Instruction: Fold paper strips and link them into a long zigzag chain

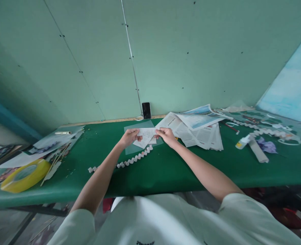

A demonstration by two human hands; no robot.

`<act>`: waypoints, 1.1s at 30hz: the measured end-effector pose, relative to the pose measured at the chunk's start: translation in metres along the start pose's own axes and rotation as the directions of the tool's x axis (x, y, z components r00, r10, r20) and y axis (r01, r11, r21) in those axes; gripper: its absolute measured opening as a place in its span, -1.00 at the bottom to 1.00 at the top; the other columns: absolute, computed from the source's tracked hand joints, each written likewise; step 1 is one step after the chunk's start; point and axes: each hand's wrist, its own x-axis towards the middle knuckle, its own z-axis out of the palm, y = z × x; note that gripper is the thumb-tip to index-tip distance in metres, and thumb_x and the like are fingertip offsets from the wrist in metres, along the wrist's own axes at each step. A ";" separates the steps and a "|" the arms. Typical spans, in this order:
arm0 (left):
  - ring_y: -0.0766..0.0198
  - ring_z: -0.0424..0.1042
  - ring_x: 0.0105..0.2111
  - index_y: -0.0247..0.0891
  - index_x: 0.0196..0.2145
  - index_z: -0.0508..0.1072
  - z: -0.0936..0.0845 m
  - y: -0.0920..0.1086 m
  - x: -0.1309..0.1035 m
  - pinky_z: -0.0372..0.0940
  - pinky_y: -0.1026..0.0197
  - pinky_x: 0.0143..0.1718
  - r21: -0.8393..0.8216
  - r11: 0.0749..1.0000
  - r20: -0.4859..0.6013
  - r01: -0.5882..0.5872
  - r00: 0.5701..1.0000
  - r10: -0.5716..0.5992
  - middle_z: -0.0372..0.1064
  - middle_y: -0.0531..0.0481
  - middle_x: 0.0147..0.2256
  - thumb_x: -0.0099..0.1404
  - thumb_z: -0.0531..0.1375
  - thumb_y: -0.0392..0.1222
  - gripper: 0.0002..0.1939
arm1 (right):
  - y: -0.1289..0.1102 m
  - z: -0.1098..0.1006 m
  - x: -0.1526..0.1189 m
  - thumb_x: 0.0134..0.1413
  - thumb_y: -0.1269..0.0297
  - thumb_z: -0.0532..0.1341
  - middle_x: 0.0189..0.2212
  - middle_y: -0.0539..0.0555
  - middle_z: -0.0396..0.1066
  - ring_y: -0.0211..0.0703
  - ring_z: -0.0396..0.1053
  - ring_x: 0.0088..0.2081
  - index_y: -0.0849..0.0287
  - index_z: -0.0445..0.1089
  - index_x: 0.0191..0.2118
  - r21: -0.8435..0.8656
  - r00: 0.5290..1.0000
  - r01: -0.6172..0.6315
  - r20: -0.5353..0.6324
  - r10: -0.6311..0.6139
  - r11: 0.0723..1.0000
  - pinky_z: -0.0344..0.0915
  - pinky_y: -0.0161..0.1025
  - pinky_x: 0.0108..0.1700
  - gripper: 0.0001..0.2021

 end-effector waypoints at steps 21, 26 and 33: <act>0.30 0.49 -0.49 -0.43 0.05 0.48 0.006 0.004 -0.005 0.38 0.22 -0.37 0.012 0.998 0.023 -0.069 0.997 0.069 0.55 -0.09 -0.42 0.22 0.47 0.06 -0.39 | 0.006 0.000 0.003 0.01 0.02 0.48 -0.41 0.07 0.57 -0.12 0.49 -0.39 0.13 0.60 -0.10 0.301 0.995 -0.081 -0.028 0.093 0.950 0.44 -0.17 -0.24 -0.62; 0.31 0.48 -0.49 -0.39 -0.13 0.58 0.003 0.004 -0.004 0.37 0.22 -0.37 -0.044 0.995 0.026 -0.095 0.995 0.096 0.54 -0.09 -0.44 0.20 0.48 0.05 -0.54 | 0.009 0.001 0.005 -0.01 0.10 0.48 -0.41 0.05 0.58 -0.11 0.52 -0.34 0.09 0.60 -0.25 0.366 0.996 -0.075 -0.026 0.091 0.927 0.47 -0.15 -0.17 -0.76; 0.26 0.54 -0.40 -0.37 -0.18 0.64 -0.002 0.007 -0.007 0.41 0.20 -0.30 -0.028 0.996 0.107 -0.088 0.990 0.090 0.58 -0.16 -0.35 0.28 0.43 0.02 -0.64 | 0.009 -0.002 0.009 -0.02 0.16 0.48 -0.38 0.07 0.57 -0.11 0.52 -0.28 0.11 0.61 -0.36 0.413 0.998 -0.052 -0.001 0.057 0.909 0.44 -0.18 -0.15 -0.84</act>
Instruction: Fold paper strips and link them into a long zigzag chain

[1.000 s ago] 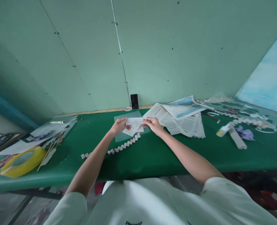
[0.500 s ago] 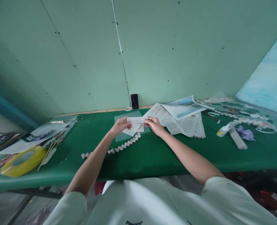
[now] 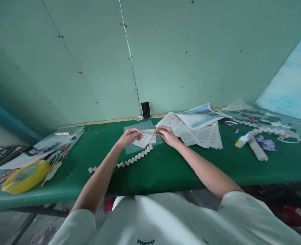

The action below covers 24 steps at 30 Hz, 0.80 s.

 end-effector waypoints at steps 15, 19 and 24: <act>0.13 0.56 -0.38 -0.39 0.10 0.50 0.004 0.004 -0.004 0.44 0.09 -0.24 0.020 0.992 0.152 0.126 0.980 -0.128 0.59 -0.25 -0.30 0.34 0.31 0.01 -0.50 | 0.002 0.000 -0.006 0.13 -0.01 0.44 -0.42 0.01 0.51 -0.08 0.49 -0.30 0.11 0.53 -0.09 -0.337 0.996 0.084 0.036 -0.077 0.938 0.35 -0.18 -0.16 -0.65; 0.10 0.55 -0.36 -0.38 0.13 0.45 0.010 0.004 -0.004 0.44 0.06 -0.22 -0.003 0.962 0.233 0.273 0.936 -0.265 0.58 -0.30 -0.26 0.43 0.12 0.25 -0.37 | -0.002 0.004 -0.010 0.18 -0.06 0.40 -0.52 -0.05 0.39 -0.03 0.48 -0.34 0.09 0.44 0.03 -0.393 0.989 0.120 0.125 -0.077 0.912 0.29 -0.20 -0.25 -0.57; 0.16 0.52 -0.43 -0.33 -0.22 0.56 0.021 0.007 -0.006 0.40 0.17 -0.33 0.298 0.908 0.148 0.293 0.926 -0.347 0.53 -0.19 -0.37 0.36 0.21 0.35 -0.41 | -0.006 0.011 -0.017 0.29 -0.06 0.31 -0.55 -0.08 0.27 -0.14 0.29 -0.49 0.10 0.43 0.03 -0.497 0.972 0.202 0.205 -0.112 0.844 0.19 -0.21 -0.36 -0.62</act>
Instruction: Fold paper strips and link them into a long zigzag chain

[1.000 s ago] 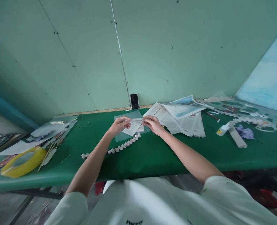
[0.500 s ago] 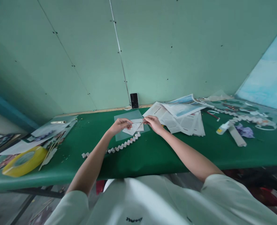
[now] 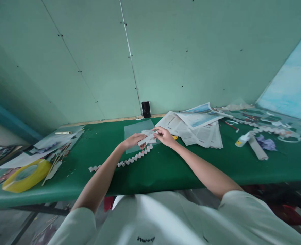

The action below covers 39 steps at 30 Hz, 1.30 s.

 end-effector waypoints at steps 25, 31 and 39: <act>0.27 0.46 -0.54 -0.32 -0.24 0.48 0.025 -0.005 0.008 0.27 0.29 -0.54 -0.045 0.990 -0.020 -0.133 0.991 0.132 0.43 -0.01 -0.52 0.37 0.25 0.31 -0.46 | 0.001 0.026 -0.001 0.19 -0.23 0.32 -0.55 0.00 0.30 -0.15 0.27 -0.46 0.15 0.50 -0.41 0.247 0.967 -0.164 -0.153 0.205 0.955 0.24 -0.18 -0.34 -0.52; 0.29 0.41 -0.62 -0.34 -0.23 0.51 0.027 -0.004 0.006 0.28 0.26 -0.53 -0.032 0.995 -0.012 -0.090 0.996 0.090 0.40 0.00 -0.56 0.37 0.24 0.31 -0.45 | -0.005 0.026 -0.001 0.20 -0.24 0.31 -0.56 -0.02 0.23 -0.13 0.24 -0.46 0.14 0.58 -0.24 0.252 0.961 -0.139 -0.200 0.192 0.958 0.23 -0.18 -0.36 -0.53; 0.28 0.39 -0.63 -0.31 -0.29 0.46 0.037 -0.001 0.008 0.27 0.25 -0.52 0.115 0.981 -0.039 -0.157 0.986 0.162 0.42 -0.04 -0.58 0.47 0.10 0.28 -0.46 | -0.012 0.037 -0.005 0.19 -0.26 0.30 -0.62 0.01 0.29 -0.20 0.15 -0.54 0.15 0.41 -0.56 0.140 0.985 -0.162 -0.027 0.168 0.977 0.11 -0.22 -0.45 -0.44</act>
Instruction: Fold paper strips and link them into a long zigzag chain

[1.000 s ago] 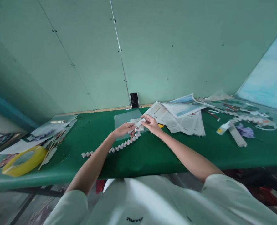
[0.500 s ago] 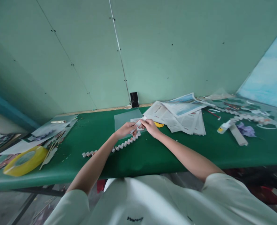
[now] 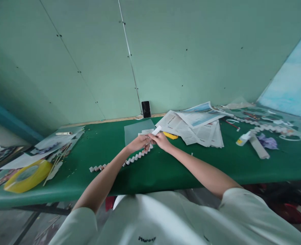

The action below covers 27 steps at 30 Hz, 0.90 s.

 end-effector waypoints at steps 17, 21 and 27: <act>0.31 0.35 -0.64 -0.32 -0.30 0.54 -0.015 -0.007 -0.003 0.30 0.27 -0.52 0.067 0.993 0.000 0.094 0.996 -0.094 0.29 0.06 -0.62 0.43 0.15 0.21 -0.51 | 0.007 -0.073 0.025 0.18 -0.29 0.29 -0.62 -0.07 0.18 -0.28 0.10 -0.59 0.18 0.60 -0.24 0.120 0.980 0.045 -0.199 -0.020 0.992 0.10 -0.24 -0.51 -0.46; 0.31 0.35 -0.63 -0.34 -0.24 0.58 -0.015 -0.004 -0.004 0.32 0.25 -0.48 0.046 0.996 0.023 0.080 0.996 -0.081 0.30 0.06 -0.62 0.43 0.17 0.23 -0.48 | 0.003 -0.059 0.018 0.11 -0.14 0.42 -0.46 0.06 0.53 -0.15 0.41 -0.45 0.15 0.64 -0.21 0.004 0.996 0.001 0.089 -0.002 1.000 0.32 -0.20 -0.35 -0.60; 0.19 0.55 -0.48 -0.36 -0.32 0.56 -0.022 -0.008 0.004 0.45 0.19 -0.35 -0.100 0.994 -0.207 0.046 0.976 -0.066 0.52 -0.13 -0.47 0.31 0.30 0.27 -0.47 | 0.003 -0.049 0.014 0.17 -0.08 0.40 -0.34 0.17 0.65 -0.03 0.52 -0.38 0.14 0.67 -0.32 0.028 0.999 0.016 -0.030 -0.016 0.999 0.45 -0.08 -0.22 -0.65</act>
